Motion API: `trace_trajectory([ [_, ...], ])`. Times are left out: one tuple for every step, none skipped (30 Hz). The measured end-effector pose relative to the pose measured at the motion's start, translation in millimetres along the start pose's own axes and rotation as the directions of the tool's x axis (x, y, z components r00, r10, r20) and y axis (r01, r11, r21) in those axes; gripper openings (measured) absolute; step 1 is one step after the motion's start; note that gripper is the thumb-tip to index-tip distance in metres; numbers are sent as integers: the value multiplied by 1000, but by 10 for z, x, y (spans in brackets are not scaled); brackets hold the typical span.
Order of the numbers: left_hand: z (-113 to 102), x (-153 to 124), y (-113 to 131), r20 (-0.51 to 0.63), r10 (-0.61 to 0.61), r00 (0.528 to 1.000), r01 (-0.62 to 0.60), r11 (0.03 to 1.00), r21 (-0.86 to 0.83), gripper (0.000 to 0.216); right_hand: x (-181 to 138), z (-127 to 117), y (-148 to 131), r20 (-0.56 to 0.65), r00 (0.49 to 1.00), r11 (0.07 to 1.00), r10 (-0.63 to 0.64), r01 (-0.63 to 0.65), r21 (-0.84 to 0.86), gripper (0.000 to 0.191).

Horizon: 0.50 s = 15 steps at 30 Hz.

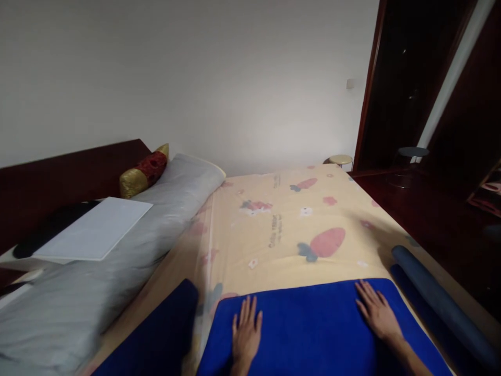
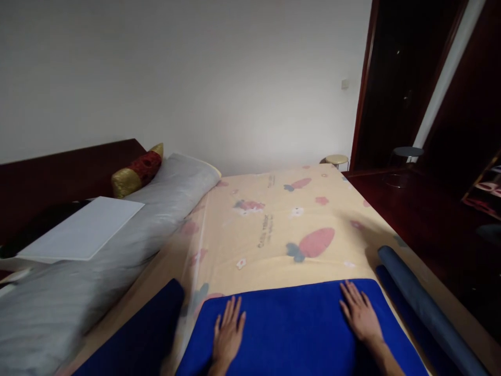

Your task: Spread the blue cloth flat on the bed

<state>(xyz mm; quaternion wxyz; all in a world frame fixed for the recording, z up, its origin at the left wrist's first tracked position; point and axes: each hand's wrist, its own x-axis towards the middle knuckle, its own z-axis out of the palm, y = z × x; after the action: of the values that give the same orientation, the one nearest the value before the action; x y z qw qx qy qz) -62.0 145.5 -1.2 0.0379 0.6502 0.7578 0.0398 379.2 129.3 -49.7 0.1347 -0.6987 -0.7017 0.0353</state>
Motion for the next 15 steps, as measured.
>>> trace_trajectory([
  [-10, 61, -172, -25, -61, 998, 62, 998, 30, 56, 11, -9, 195, -31, 998, 998, 51, -53, -38, 62],
  [-16, 104, -315, -49, -110, 993, 113, 992, 55, 57, 8, -14, 354, -46, 996, 995, 78, -81, -65, 65],
  [-22, 131, -426, -62, -143, 988, 148, 986, 76, 57, -5, -17, 475, -55, 994, 991, 95, -99, -86, 66],
  [-29, 149, -501, -71, -164, 984, 170, 981, 96, 57, -23, -17, 560, -60, 993, 989, 104, -109, -104, 67],
  [-38, 160, -543, -75, -177, 981, 184, 976, 113, 58, -39, -17, 610, -61, 992, 986, 109, -116, -118, 68],
  [-49, 169, -554, -74, -183, 980, 191, 974, 125, 58, -49, -17, 629, -63, 991, 984, 115, -122, -128, 68],
  [-62, 175, -535, -72, -194, 978, 202, 971, 127, 57, -50, -18, 620, -65, 991, 982, 121, -129, -136, 67],
  [-74, 180, -486, -65, -218, 974, 225, 967, 121, 56, -41, -20, 579, -76, 988, 980, 134, -144, -139, 66],
  [-82, 180, -407, -58, -248, 967, 253, 961, 109, 55, -20, -23, 504, -93, 983, 977, 155, -167, -134, 65],
  [-84, 173, -295, -59, -267, 962, 271, 958, 94, 55, 10, -25, 388, -114, 977, 974, 179, -193, -120, 64],
  [-75, 156, -149, -69, -256, 964, 261, 962, 77, 54, 46, -25, 227, -130, 972, 973, 198, -211, -96, 63],
  [-54, 129, 30, -76, -212, 974, 217, 974, 59, 54, 86, -21, 21, -141, 968, 974, 206, -216, -64, 62],
  [-18, 91, 236, -99, -114, 989, 118, 992, 38, 54, 124, -11, -226, -125, 975, 982, 184, -188, -25, 60],
  [30, 46, 463, -103, 26, 994, -25, 1000, 8, 54, 159, 7, -502, -90, 989, 993, 118, -117, 20, 57],
  [88, -2, 696, -72, 173, 982, -176, 984, -36, 53, 186, 30, -790, -41, 999, 997, 11, -9, 70, 54],
])
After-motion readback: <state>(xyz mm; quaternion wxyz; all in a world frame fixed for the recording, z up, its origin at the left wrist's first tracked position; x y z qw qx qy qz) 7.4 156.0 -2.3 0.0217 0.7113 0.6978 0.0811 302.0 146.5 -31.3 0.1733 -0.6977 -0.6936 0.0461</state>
